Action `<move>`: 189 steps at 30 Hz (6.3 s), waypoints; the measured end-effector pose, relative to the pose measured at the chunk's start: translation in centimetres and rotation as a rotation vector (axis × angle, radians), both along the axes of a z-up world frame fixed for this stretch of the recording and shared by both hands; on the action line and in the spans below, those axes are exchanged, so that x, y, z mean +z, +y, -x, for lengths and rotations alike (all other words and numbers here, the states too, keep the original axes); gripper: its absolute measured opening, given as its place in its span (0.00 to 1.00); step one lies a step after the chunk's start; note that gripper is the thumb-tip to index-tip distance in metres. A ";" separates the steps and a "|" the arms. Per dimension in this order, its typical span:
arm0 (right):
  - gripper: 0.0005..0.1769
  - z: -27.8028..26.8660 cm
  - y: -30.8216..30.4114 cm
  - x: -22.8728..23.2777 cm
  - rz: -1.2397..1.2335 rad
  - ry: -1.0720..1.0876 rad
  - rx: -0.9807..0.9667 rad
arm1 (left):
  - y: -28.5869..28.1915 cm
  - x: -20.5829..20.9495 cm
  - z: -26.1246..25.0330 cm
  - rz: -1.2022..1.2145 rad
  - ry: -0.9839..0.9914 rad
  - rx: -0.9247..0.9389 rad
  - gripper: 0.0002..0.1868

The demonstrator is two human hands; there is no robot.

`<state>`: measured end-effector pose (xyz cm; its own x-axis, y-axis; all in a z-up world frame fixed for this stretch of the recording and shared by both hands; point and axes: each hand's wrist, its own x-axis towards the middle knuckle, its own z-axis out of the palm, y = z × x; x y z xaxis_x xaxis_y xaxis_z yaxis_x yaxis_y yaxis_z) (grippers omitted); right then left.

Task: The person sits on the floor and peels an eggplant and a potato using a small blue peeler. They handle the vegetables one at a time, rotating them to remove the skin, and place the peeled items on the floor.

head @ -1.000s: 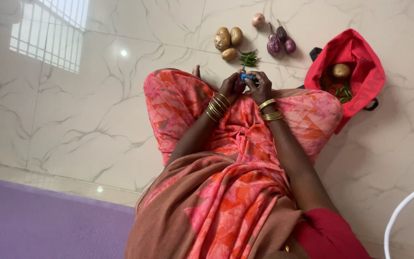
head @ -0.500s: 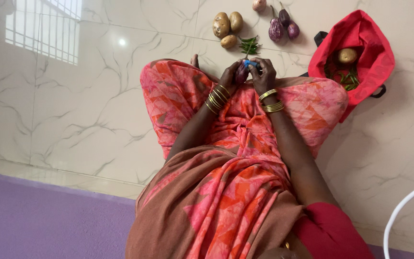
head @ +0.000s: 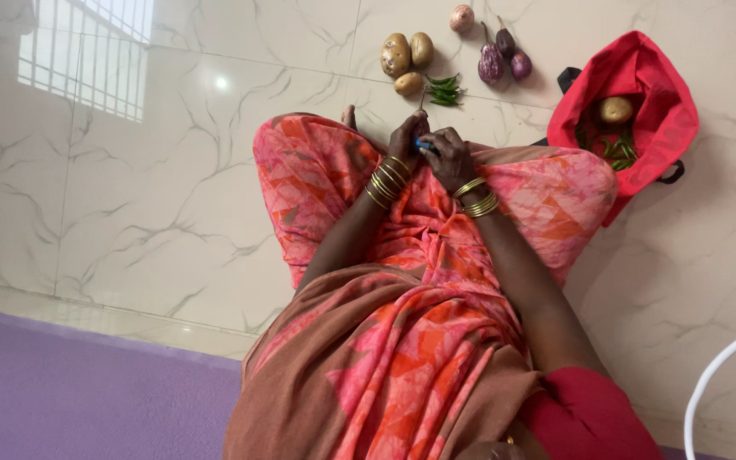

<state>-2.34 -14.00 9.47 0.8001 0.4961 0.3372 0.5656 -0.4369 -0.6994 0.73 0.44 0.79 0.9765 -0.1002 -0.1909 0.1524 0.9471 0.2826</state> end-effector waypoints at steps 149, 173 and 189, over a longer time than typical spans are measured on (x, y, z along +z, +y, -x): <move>0.10 -1.4 -1.2 -0.5 -0.082 0.041 -0.131 | 0.2 1.6 1.2 -0.129 0.278 -0.157 0.11; 0.10 -2.3 -1.2 -2.1 -0.114 0.137 -0.205 | 0.2 -0.7 1.2 -0.031 0.063 -0.158 0.07; 0.09 -2.7 -1.0 -2.0 -0.183 0.184 -0.315 | -0.2 -0.3 1.8 -0.299 0.199 -0.161 0.08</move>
